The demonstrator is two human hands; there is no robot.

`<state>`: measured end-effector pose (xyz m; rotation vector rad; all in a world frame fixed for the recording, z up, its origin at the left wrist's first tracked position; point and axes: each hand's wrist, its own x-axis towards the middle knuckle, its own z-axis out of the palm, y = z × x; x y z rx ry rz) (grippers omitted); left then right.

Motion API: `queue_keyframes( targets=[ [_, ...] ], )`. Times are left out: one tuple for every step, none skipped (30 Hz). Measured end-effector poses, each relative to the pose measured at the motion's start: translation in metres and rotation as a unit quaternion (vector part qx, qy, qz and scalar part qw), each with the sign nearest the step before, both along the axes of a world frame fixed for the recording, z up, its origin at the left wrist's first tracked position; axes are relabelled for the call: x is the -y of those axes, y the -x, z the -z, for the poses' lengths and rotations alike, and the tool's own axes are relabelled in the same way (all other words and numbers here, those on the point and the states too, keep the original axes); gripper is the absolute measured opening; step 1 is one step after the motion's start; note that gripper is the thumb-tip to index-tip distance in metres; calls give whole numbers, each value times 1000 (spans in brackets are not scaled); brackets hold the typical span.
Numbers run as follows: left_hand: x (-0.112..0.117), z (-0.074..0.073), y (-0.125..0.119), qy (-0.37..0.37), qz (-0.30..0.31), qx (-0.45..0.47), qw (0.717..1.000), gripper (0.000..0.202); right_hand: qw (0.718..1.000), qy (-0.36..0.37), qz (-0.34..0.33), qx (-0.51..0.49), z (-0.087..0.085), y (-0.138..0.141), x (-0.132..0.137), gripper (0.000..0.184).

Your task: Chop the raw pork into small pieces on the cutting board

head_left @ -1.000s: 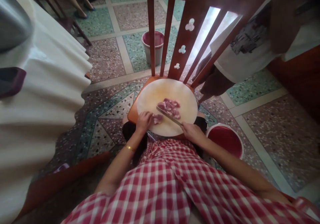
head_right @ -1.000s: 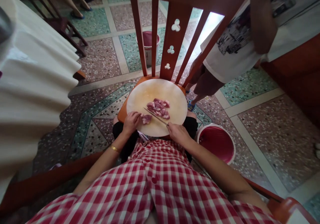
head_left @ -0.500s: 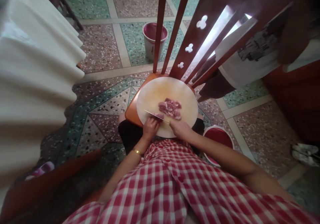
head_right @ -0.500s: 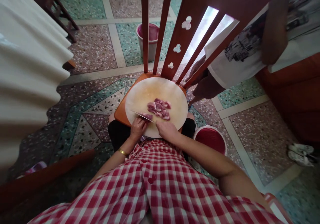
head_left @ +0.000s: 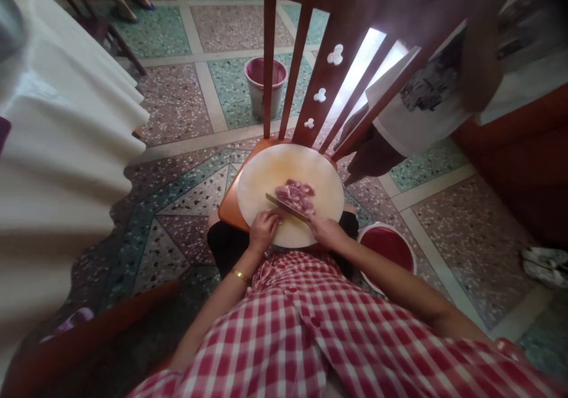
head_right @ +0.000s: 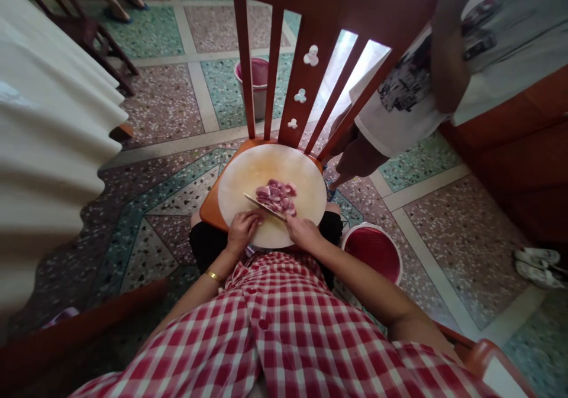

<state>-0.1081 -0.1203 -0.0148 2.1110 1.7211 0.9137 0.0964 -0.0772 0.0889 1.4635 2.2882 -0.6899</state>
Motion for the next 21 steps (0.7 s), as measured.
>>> queue_keyframes(
  targets=[
    [0,-2,1,6,8,-2,1000,23,999,-4,28,-22,0,-7,2,34],
    [-1,-4,2,12,20,-9,1000,24,997,-11,58,-54,1,-13,4,34],
    [-2,-6,2,16,37,-21,999,26,992,-18,91,-90,1,-18,5,34],
    [-4,-8,2,19,55,-38,998,30,984,-26,127,-123,1,-23,7,35],
    [-7,-10,0,19,75,-56,995,34,975,-34,163,-148,2,-29,8,36],
    [-11,-13,-3,18,95,-74,992,37,966,-42,199,-159,2,-35,8,37],
    [-16,-16,-7,16,116,-91,989,41,958,-50,233,-157,4,-43,9,38],
    [-21,-18,-14,14,136,-107,985,44,952,-54,263,-148,5,-51,10,40],
    [-27,-20,-21,10,154,-121,981,46,948,-53,285,-134,7,-59,10,41],
    [-34,-22,-30,7,169,-132,977,48,946,-48,298,-119,10,-66,11,42],
    [-41,-24,-38,4,178,-140,974,47,946,-36,304,-109,12,-71,13,42],
    [-48,-25,-46,1,175,-145,974,46,947,-24,304,-104,14,-74,14,42],
    [-55,-27,-53,-1,163,-147,976,45,947,-14,302,-106,16,-74,16,40],
    [-61,-28,-57,-2,143,-149,978,46,947,-9,300,-115,18,-71,17,37],
    [-67,-29,-59,-1,119,-151,981,49,946,-8,297,-126,20,-65,18,34],
    [-72,-30,-58,2,91,-153,984,53,946,-7,293,-140,21,-57,18,31],
    [-77,-30,-54,8,61,-155,986,57,946,-7,286,-155,22,-48,17,29],
    [-80,-30,-48,16,34,-155,987,61,947,-6,276,-165,22,-37,14,28],
    [-84,-30,-39,28,9,-151,988,64,949,-3,264,-172,21,-26,11,28],
    [-86,-30,-30,43,-14,-143,989,65,953,0,249,-173,20,-14,5,28],
    [-89,-29,-19,57,-35,-131,989,66,958,3,233,-169,19,-3,-1,28]
  ],
)
